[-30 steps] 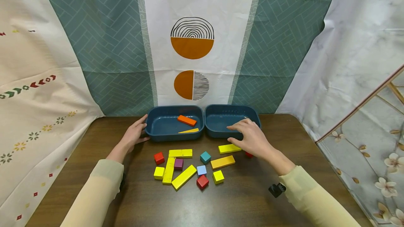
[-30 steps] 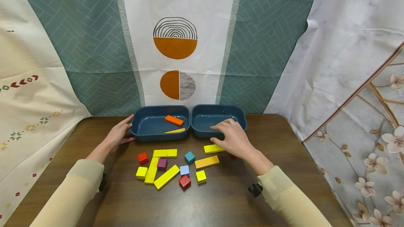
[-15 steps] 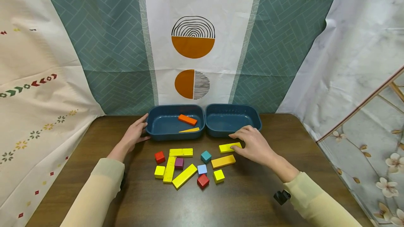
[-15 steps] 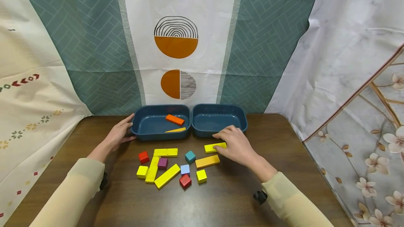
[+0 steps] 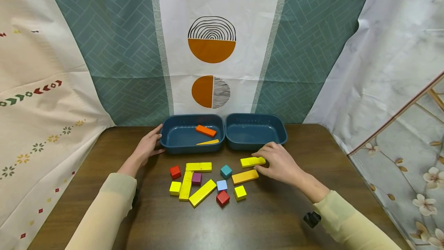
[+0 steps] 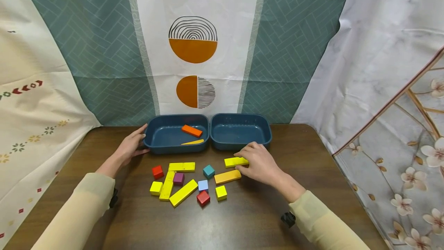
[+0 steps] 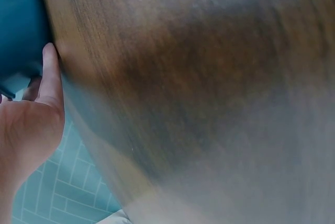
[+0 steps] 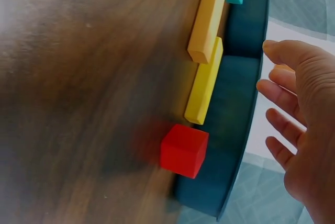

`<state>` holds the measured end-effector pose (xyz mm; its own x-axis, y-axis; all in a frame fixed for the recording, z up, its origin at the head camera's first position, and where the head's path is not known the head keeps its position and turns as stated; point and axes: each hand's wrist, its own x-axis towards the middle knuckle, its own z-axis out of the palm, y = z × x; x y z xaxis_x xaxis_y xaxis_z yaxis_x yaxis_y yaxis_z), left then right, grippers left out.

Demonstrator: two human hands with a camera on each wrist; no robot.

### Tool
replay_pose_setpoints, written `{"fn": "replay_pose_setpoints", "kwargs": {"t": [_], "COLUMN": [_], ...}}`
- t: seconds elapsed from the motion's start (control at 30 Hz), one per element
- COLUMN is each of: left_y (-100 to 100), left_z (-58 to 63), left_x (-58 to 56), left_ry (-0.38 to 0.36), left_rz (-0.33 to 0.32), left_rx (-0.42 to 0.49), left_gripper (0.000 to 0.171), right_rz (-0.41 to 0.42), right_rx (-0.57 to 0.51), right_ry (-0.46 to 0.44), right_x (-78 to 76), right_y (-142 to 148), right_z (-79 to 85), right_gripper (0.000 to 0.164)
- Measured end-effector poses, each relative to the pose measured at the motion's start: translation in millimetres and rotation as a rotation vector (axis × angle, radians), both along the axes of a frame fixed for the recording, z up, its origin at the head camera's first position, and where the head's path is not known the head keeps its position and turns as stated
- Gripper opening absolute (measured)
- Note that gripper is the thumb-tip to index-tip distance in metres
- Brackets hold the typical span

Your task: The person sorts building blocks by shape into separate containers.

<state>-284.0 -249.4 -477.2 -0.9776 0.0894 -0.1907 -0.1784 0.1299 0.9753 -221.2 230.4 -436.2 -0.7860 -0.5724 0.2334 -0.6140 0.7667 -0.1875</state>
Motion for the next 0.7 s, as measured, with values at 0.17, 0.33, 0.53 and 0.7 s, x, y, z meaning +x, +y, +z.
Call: {"fn": "replay_pose_setpoints", "kwargs": {"t": [0.17, 0.33, 0.53, 0.7], "left_y": [2, 4, 3, 1], "left_z": [5.9, 14.1, 11.0, 5.7], "left_x": [-0.4, 1.6, 1.5, 0.0], "left_ry": [-0.020, -0.038, -0.034, -0.033], "left_rz": [0.000, -0.002, -0.002, 0.004], "left_rx": [0.006, 0.021, 0.005, -0.006], "left_gripper": [0.057, 0.058, 0.057, 0.057], "right_rz": [0.032, 0.075, 0.114, 0.126], "right_rx": [0.045, 0.074, 0.084, 0.079], "right_ry": [0.012, 0.023, 0.031, 0.036], "right_x": [3.6, 6.5, 7.8, 8.5], "right_y": [1, 3, 6, 7], "right_z": [-6.2, -11.3, -17.3, -22.2], "right_gripper": [0.041, 0.037, 0.034, 0.032]}}
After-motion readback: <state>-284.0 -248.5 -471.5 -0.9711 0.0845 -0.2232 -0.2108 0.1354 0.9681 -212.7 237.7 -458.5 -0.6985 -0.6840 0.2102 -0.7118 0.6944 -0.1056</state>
